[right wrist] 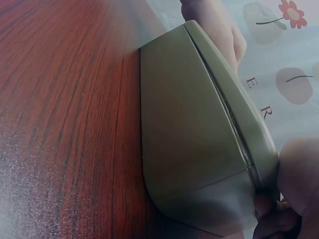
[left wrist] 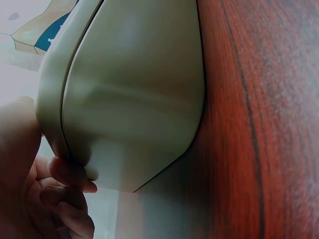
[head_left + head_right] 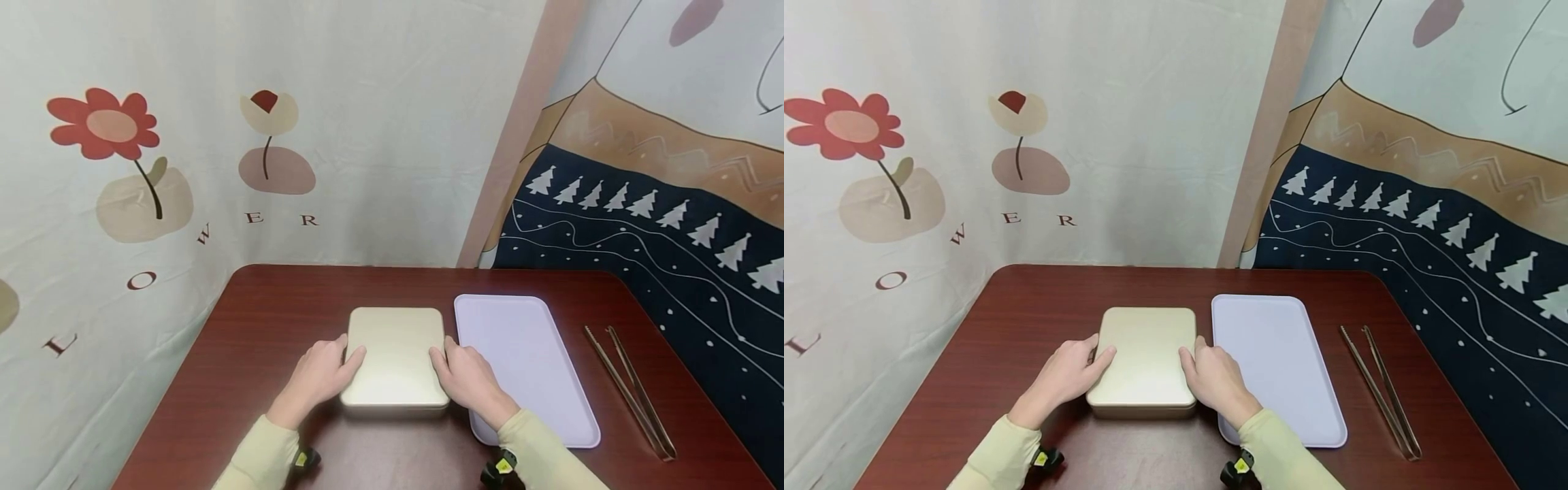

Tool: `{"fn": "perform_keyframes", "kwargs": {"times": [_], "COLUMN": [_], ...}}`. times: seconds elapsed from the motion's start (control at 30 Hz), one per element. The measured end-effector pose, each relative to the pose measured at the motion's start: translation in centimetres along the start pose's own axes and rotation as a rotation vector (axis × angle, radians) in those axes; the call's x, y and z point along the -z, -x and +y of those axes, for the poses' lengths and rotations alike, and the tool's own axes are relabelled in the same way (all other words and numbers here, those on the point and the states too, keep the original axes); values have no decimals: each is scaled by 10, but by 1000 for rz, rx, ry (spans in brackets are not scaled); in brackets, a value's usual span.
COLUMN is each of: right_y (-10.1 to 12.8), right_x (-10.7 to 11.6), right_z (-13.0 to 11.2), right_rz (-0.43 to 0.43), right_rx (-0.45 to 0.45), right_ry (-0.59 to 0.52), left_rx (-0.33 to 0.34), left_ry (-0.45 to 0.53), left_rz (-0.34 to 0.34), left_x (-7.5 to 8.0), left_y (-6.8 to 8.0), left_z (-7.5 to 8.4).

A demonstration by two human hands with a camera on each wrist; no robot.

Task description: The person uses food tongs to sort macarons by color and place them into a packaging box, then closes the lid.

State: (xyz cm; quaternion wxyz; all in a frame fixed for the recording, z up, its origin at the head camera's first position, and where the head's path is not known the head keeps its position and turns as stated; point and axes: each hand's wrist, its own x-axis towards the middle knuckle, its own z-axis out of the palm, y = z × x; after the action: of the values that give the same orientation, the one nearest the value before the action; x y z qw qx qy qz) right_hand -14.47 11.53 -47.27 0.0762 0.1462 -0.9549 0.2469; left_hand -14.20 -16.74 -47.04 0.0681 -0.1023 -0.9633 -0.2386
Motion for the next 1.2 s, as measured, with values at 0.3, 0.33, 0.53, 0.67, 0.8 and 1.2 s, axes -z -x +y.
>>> {"fn": "perform_keyframes", "kwargs": {"times": [0.3, 0.33, 0.53, 0.67, 0.8, 1.2], "right_y": [-1, -1, -1, -1, -4, -32], "right_x": [0, 0, 0, 2, 7, 17], "right_z": [-2, -2, -3, -1, 1, -12], "right_rz": [-25, -30, -44, -64, -18, -90], "right_rx": [-25, -28, -41, -64, -48, 208], "right_ry": [1, -2, -22, -34, 40, 180], "left_rx": [10, 11, 20, 35, 44, -102], "left_ry": [74, 78, 103, 82, -34, -264], "left_rz": [2, -1, -9, -35, -19, -65], "left_x": [-3, -3, -4, 1, 9, 10], "left_y": [-4, -4, -3, -3, -6, -27], "left_z": [-1, -1, -2, -1, 3, 10]}}
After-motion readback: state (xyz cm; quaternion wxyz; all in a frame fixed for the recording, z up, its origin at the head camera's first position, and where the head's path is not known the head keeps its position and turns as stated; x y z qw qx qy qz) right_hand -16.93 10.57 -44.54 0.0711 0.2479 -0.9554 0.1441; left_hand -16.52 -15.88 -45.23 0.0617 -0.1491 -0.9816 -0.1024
